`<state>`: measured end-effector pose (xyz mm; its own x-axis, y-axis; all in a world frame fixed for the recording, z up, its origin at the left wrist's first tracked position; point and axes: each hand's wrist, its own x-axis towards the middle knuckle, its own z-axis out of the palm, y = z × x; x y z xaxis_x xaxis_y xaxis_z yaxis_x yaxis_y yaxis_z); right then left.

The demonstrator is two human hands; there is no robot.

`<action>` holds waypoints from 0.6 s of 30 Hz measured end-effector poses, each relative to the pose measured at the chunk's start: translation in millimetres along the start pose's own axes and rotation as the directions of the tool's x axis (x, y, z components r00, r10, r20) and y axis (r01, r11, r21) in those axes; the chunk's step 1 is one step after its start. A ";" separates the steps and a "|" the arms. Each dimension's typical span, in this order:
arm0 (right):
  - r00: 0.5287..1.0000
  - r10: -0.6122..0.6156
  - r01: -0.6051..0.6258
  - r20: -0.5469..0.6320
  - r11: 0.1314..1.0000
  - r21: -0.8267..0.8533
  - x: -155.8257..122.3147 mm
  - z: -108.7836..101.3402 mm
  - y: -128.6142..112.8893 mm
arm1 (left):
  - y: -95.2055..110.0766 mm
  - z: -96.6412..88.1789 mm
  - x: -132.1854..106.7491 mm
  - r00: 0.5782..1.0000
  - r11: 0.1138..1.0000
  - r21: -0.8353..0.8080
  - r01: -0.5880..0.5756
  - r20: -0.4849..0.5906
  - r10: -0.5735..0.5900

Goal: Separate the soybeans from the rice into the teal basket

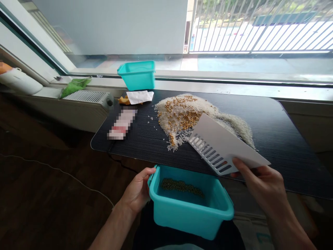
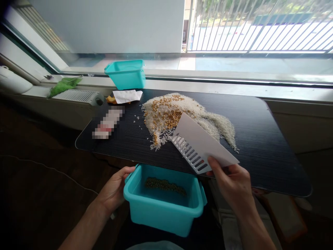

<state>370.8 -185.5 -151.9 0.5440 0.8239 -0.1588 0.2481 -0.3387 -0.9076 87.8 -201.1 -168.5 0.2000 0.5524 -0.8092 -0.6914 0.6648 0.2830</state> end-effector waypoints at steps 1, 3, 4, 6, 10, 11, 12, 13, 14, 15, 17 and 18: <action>0.999 -0.010 0.009 -0.030 1.000 -0.029 2.9 -2.7 0.4 | -1.0 0.3 0.0 1.000 1.000 0.003 -0.003 -0.004 0.003; 0.996 -0.038 0.033 -0.082 0.998 -0.062 8.2 -8.7 1.3 | -3.3 0.7 0.5 1.000 1.000 0.017 -0.007 -0.008 0.007; 0.993 -0.050 0.043 -0.104 0.997 -0.067 10.1 -11.3 1.9 | -4.6 0.9 1.0 1.000 1.000 0.020 -0.002 -0.011 0.002; 0.988 -0.076 0.067 -0.133 0.995 -0.069 11.6 -13.8 3.7 | -7.0 1.8 2.2 1.000 1.000 0.016 0.001 0.003 -0.001; 0.985 -0.152 0.147 -0.084 0.987 -0.068 4.9 -2.4 5.4 | -11.2 5.9 3.2 1.000 1.000 0.005 -0.004 0.016 0.004; 0.983 -0.178 0.174 -0.052 0.983 -0.065 2.6 2.8 5.2 | -12.0 7.1 2.6 1.000 1.000 0.010 -0.011 0.013 0.011; 0.979 -0.205 0.203 -0.021 0.977 -0.067 0.9 7.8 4.8 | -12.7 8.3 1.6 1.000 1.000 0.018 -0.021 0.013 0.021; 0.973 -0.233 0.232 -0.001 0.970 -0.071 0.1 12.0 4.5 | -13.5 9.2 0.1 0.999 0.999 0.027 -0.033 0.014 0.033; 0.965 -0.261 0.260 0.007 0.962 -0.079 0.6 15.0 4.4 | -14.3 10.0 -1.6 0.999 0.998 0.037 -0.046 0.019 0.045; 0.957 -0.289 0.288 0.004 0.953 -0.092 2.5 16.4 4.4 | -15.1 10.6 -3.5 0.998 0.997 0.044 -0.058 0.024 0.057; 0.939 -0.343 0.337 -0.030 0.932 -0.132 10.2 14.0 5.1 | -17.0 11.6 -6.7 0.997 0.996 0.060 -0.068 0.038 0.066; 0.927 -0.372 0.360 -0.055 0.920 -0.157 15.6 10.6 5.7 | -17.9 12.2 -7.8 0.997 0.996 0.057 -0.062 0.044 0.059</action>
<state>372.2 -169.7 -163.6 0.4555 0.8647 0.2117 0.5499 -0.0864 -0.8307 107.1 -211.2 -160.9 0.1888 0.6123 -0.7678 -0.6613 0.6573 0.3615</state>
